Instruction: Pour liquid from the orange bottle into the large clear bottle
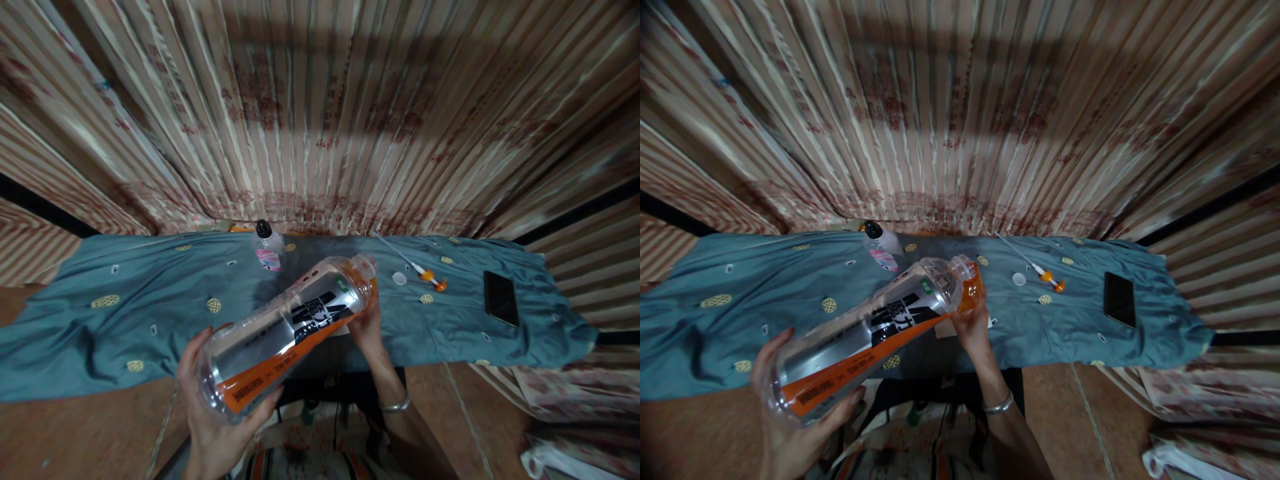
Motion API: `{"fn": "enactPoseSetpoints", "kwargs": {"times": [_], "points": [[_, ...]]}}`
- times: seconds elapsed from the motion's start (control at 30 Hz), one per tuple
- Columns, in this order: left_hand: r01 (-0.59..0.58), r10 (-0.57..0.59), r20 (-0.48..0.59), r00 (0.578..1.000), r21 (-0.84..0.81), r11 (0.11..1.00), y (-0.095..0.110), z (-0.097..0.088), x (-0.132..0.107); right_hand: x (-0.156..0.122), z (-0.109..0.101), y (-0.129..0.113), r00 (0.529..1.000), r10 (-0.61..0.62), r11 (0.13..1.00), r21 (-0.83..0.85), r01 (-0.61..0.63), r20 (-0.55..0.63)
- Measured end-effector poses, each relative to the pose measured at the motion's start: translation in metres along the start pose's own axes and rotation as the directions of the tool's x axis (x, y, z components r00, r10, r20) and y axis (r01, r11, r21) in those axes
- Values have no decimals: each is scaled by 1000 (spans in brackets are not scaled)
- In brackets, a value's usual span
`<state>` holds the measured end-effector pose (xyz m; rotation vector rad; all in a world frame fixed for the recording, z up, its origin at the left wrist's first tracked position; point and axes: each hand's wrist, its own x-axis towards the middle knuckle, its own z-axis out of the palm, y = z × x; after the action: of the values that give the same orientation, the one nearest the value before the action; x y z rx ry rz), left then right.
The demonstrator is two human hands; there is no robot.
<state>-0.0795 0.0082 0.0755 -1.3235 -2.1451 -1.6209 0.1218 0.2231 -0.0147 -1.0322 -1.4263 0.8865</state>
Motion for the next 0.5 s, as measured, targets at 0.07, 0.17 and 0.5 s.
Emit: {"fn": "enactPoseSetpoints", "kwargs": {"times": [0.07, 0.17, 0.5], "points": [[-22, 22, -11, 1000, -4, 1000, -3, 1, 0, 0, 0, 2, 1000, -16, 1000, 3, 16, 1], [-44, 44, -21, 999, 11, 999, -5, 2, 1, 0, 1, 4, 1000, -19, 1000, 7, 19, -6], [-74, 74, -5, 997, 2, 997, 2, 3, 6, -2, 2, 6, 999, 40, 998, 54, -40, 2]]}}
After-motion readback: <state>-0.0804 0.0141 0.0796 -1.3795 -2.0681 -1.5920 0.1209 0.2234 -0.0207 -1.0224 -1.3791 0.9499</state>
